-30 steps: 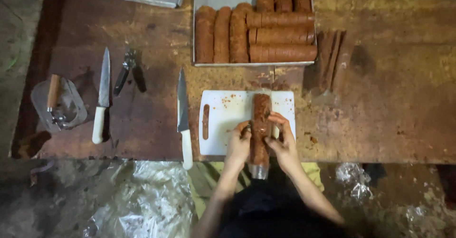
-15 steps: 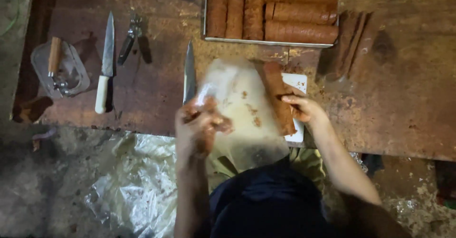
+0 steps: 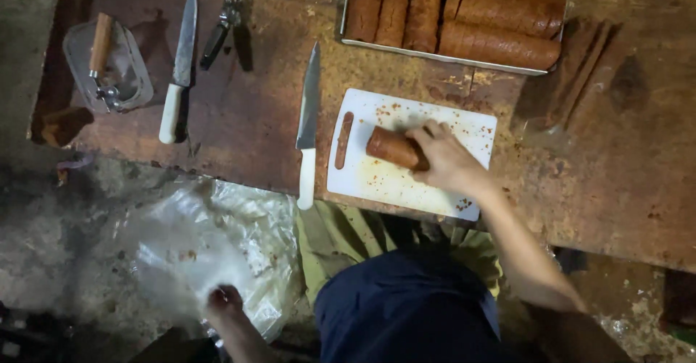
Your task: Slicing long cylindrical bread rolls into smaller segments and arranging them in a tray.
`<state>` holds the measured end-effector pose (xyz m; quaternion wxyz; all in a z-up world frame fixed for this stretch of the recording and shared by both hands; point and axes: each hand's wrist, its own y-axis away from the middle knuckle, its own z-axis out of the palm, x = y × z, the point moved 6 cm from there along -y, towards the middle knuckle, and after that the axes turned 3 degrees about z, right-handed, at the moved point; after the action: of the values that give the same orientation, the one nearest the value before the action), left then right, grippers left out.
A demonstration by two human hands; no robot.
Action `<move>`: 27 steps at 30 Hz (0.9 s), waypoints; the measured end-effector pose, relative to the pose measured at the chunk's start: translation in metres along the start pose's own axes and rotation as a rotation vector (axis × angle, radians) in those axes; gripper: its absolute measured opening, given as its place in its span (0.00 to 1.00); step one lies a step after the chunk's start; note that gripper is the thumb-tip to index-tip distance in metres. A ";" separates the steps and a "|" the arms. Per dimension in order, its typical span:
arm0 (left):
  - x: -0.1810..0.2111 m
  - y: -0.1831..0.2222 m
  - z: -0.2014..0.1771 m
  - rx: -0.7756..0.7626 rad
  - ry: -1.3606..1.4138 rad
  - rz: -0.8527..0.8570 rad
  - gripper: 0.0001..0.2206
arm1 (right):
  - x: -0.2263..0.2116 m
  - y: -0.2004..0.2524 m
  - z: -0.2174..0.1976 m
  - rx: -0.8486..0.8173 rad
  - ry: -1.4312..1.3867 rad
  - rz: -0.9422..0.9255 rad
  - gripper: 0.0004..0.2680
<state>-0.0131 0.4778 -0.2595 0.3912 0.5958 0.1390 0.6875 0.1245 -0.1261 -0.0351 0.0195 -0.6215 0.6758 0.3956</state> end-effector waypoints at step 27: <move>-0.106 0.279 0.296 -0.917 -1.645 1.281 0.20 | -0.039 0.028 0.004 0.289 0.126 -0.172 0.28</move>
<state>0.1560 0.1392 -0.0770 0.1215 0.6283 -0.7541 0.1476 0.1078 -0.0939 -0.0028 0.1002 -0.6913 0.6700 0.2513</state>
